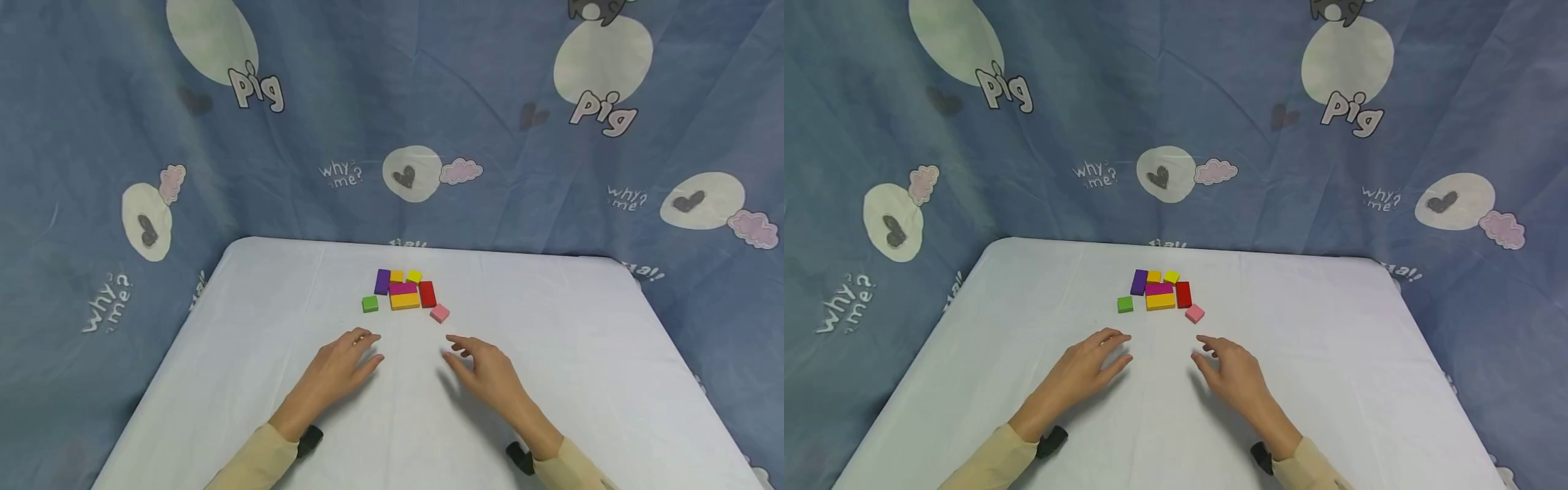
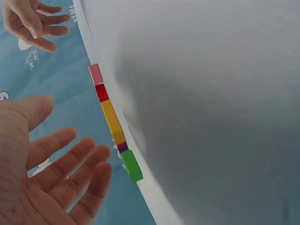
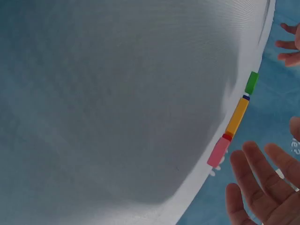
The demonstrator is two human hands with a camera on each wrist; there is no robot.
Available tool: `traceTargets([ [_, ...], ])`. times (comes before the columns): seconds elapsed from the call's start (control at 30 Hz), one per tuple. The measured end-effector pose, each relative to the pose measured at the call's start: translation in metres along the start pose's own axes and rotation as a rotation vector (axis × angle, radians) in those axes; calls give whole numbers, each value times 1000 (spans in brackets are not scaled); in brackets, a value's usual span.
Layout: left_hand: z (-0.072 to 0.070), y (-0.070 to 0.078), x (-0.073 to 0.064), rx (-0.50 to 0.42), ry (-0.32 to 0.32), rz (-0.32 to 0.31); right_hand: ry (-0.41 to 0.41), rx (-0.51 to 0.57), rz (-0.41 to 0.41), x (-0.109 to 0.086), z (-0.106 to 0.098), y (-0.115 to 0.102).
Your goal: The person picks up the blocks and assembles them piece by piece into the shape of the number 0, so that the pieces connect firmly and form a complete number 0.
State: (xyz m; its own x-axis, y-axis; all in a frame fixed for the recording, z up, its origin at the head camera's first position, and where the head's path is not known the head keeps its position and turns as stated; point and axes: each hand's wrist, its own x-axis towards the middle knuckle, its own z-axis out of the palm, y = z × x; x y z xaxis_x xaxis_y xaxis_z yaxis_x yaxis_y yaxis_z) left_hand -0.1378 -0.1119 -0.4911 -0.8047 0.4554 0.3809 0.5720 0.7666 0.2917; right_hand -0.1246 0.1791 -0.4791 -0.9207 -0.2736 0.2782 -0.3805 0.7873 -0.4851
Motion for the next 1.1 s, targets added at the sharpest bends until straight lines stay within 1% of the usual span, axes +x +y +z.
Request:
traceTargets([
  [0.13, 5, 2, 6, -43, -16, -58, -22, 41, 49, 2, 1, 1],
  [0.3, 9, 3, 13, -71, -33, -88, -34, 57, 95, 7, -1, 2],
  [0.57, 17, 5, 26, -81, -52, -152, -86, 112, 222, 16, -1, 3],
  [0.67, 19, 5, 32, -75, -80, -167, -90, 126, 251, 20, 0, 4],
  [0.73, 19, 6, 37, -64, -94, -167, -89, 129, 265, 22, 1, 5],
  [0.93, 23, 5, 58, -25, -127, -134, -101, 145, 298, 26, 2, 6],
  [1.1, 29, 5, 74, 24, -177, -141, -118, 148, 315, 27, 3, 5],
])
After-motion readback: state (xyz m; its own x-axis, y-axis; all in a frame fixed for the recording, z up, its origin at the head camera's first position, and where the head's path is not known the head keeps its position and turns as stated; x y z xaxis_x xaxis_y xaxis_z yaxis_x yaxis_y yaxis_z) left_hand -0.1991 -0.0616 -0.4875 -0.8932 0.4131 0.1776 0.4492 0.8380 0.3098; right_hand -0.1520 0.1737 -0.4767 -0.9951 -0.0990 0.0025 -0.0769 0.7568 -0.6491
